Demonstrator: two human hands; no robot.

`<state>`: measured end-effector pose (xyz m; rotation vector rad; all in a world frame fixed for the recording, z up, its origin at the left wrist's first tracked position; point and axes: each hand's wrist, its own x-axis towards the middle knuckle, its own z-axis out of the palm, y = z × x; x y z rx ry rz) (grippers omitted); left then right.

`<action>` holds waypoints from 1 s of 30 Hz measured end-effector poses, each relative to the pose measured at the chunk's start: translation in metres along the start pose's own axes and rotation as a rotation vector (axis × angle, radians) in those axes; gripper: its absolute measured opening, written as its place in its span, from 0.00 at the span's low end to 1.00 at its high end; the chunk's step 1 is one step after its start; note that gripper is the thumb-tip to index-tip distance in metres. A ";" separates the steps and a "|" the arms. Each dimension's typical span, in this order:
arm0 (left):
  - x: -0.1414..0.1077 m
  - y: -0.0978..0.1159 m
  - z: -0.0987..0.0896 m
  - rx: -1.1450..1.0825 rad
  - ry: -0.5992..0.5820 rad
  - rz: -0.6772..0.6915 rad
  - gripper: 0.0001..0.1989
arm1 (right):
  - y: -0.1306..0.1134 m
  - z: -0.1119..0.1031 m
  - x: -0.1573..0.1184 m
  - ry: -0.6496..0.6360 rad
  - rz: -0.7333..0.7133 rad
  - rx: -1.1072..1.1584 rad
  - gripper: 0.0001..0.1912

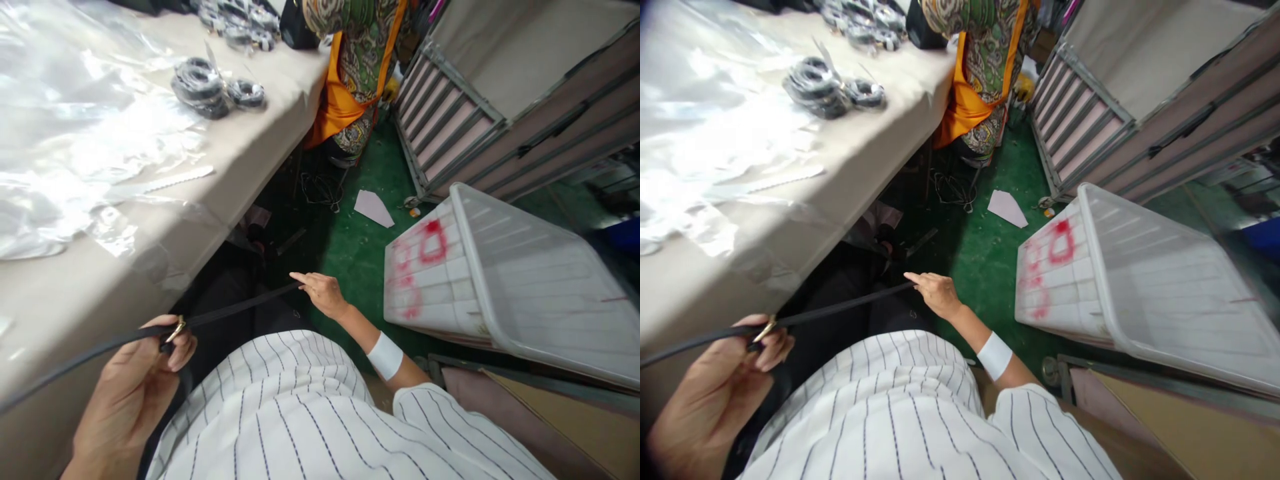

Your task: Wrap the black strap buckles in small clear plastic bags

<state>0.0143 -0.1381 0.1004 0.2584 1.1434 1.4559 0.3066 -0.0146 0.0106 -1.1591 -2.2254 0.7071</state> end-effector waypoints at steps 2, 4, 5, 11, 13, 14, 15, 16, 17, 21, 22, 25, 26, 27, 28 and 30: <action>0.002 -0.006 -0.005 0.134 -0.069 0.070 0.18 | 0.005 0.002 0.001 0.050 0.041 0.000 0.20; 0.002 -0.012 -0.009 0.199 -0.076 0.086 0.16 | 0.005 0.005 0.003 0.107 0.083 0.016 0.19; 0.002 -0.015 -0.011 0.212 -0.068 0.090 0.15 | 0.004 0.006 0.004 0.133 0.101 0.028 0.18; -0.003 -0.021 -0.016 0.237 -0.096 0.105 0.11 | -0.014 0.008 0.016 0.204 0.143 0.071 0.15; -0.004 -0.021 -0.016 0.246 -0.086 0.081 0.12 | -0.027 0.007 0.019 0.188 0.114 0.087 0.12; -0.004 -0.022 -0.016 0.261 -0.074 0.073 0.12 | -0.036 0.006 0.019 0.170 0.082 0.107 0.12; -0.004 -0.022 -0.015 0.285 -0.064 0.065 0.12 | -0.046 0.005 0.019 0.149 0.039 0.138 0.12; -0.005 -0.023 -0.014 0.313 -0.062 0.058 0.12 | -0.058 0.004 0.018 0.126 -0.011 0.177 0.13; -0.005 -0.024 -0.013 0.340 -0.066 0.050 0.11 | -0.071 0.003 0.017 0.108 -0.063 0.223 0.14; -0.002 -0.025 -0.002 0.510 -0.004 0.010 0.14 | -0.120 0.000 0.015 0.043 -0.216 0.345 0.20; -0.001 -0.025 0.002 0.581 0.010 0.008 0.15 | -0.129 0.001 0.015 0.019 -0.237 0.334 0.23; 0.001 -0.028 0.015 0.813 -0.024 0.076 0.17 | -0.142 0.007 0.015 -0.034 -0.220 0.267 0.20; 0.002 -0.030 0.019 0.877 -0.033 0.113 0.18 | -0.141 0.010 0.015 -0.036 -0.171 0.282 0.18; 0.002 -0.033 0.022 0.933 -0.032 0.142 0.18 | -0.138 0.012 0.015 -0.034 -0.091 0.342 0.17; 0.002 -0.035 0.025 0.977 -0.016 0.158 0.19 | -0.134 0.014 0.014 -0.043 0.019 0.452 0.16; 0.003 -0.039 0.028 1.005 0.001 0.132 0.23 | -0.123 0.016 0.012 -0.090 0.300 0.767 0.17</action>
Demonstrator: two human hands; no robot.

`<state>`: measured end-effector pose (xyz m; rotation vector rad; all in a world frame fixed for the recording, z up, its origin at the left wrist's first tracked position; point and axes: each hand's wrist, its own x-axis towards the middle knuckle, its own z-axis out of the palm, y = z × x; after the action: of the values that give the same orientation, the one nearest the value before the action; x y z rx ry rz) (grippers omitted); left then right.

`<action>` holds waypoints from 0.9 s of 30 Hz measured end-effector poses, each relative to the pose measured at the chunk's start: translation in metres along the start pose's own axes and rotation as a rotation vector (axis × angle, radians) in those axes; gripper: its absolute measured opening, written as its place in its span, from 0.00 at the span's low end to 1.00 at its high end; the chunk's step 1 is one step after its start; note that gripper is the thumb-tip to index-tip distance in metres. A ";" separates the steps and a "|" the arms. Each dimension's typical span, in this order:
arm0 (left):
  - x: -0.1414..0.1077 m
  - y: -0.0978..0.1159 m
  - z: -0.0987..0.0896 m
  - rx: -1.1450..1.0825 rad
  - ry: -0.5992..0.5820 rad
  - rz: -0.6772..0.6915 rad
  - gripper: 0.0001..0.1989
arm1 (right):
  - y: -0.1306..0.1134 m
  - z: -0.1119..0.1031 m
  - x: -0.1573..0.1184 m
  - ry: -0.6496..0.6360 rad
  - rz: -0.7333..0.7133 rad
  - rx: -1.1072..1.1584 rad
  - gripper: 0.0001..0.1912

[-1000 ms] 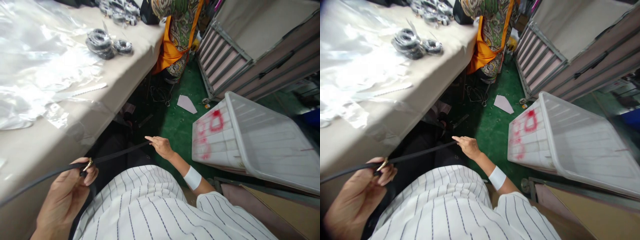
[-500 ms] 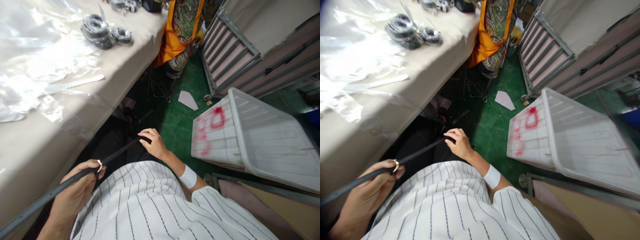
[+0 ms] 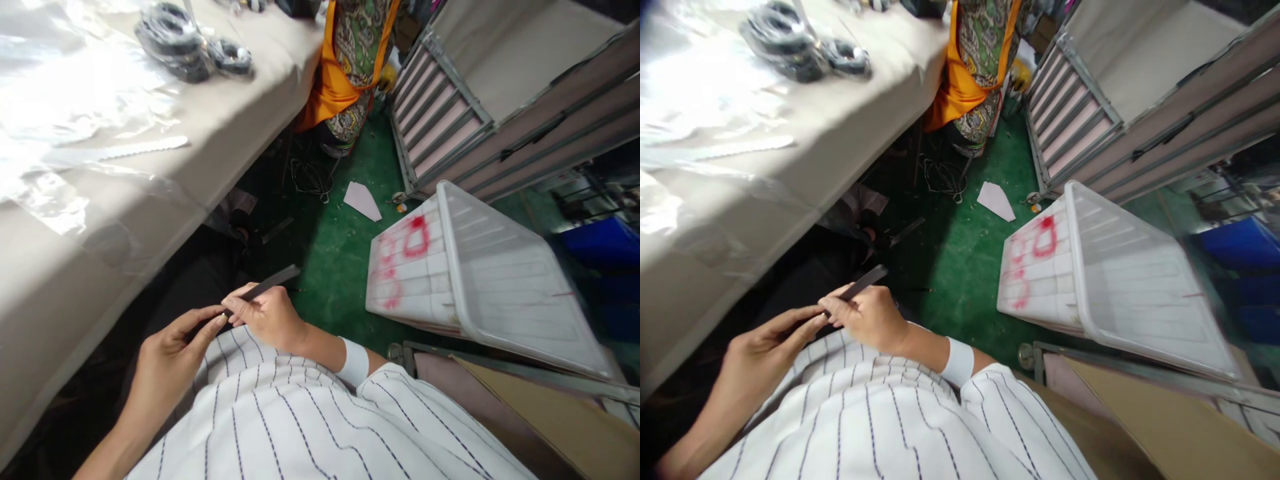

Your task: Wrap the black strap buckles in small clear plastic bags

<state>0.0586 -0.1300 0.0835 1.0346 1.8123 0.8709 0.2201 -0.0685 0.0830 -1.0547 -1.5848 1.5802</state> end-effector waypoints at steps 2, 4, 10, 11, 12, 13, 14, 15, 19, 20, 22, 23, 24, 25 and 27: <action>0.001 -0.001 0.002 -0.046 -0.052 -0.060 0.28 | 0.008 -0.007 0.000 -0.002 0.242 0.319 0.22; 0.002 -0.003 0.001 -0.108 -0.117 -0.121 0.31 | 0.013 -0.014 0.000 -0.006 0.377 0.520 0.26; 0.000 -0.011 0.001 -0.316 -0.204 -0.332 0.32 | 0.024 -0.022 0.000 -0.030 0.518 0.642 0.29; 0.000 -0.012 0.001 -0.346 -0.202 -0.357 0.32 | 0.026 -0.021 0.000 -0.035 0.525 0.622 0.28; -0.001 -0.014 0.001 -0.365 -0.195 -0.371 0.33 | 0.028 -0.020 0.000 -0.040 0.527 0.600 0.28; -0.001 -0.015 0.002 -0.372 -0.190 -0.378 0.33 | 0.029 -0.018 0.000 -0.042 0.524 0.580 0.29; -0.001 -0.015 0.002 -0.369 -0.181 -0.382 0.33 | 0.029 -0.017 0.000 -0.037 0.515 0.566 0.29; 0.000 -0.015 0.001 -0.361 -0.167 -0.381 0.32 | 0.029 -0.015 -0.001 -0.025 0.502 0.558 0.29; 0.002 -0.007 0.000 -0.297 -0.058 -0.343 0.31 | 0.026 -0.009 -0.002 0.041 0.441 0.570 0.28; 0.003 -0.005 0.000 -0.282 -0.042 -0.333 0.31 | 0.025 -0.009 -0.002 0.040 0.429 0.576 0.28; 0.003 -0.002 -0.001 -0.276 -0.048 -0.335 0.32 | 0.024 -0.009 -0.002 0.012 0.408 0.570 0.27; 0.003 -0.001 0.000 -0.284 -0.055 -0.340 0.33 | 0.024 -0.009 -0.001 -0.007 0.399 0.559 0.26; 0.003 0.001 0.000 -0.294 -0.060 -0.347 0.33 | 0.023 -0.009 -0.001 -0.024 0.393 0.546 0.26; 0.003 0.002 0.000 -0.302 -0.060 -0.351 0.33 | 0.023 -0.009 -0.001 -0.036 0.387 0.534 0.26; 0.002 0.004 0.000 -0.306 -0.045 -0.348 0.34 | 0.023 -0.008 -0.001 -0.040 0.377 0.519 0.25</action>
<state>0.0595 -0.1269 0.0861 0.5217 1.6891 0.8652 0.2301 -0.0672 0.0611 -1.0639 -0.9391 2.1223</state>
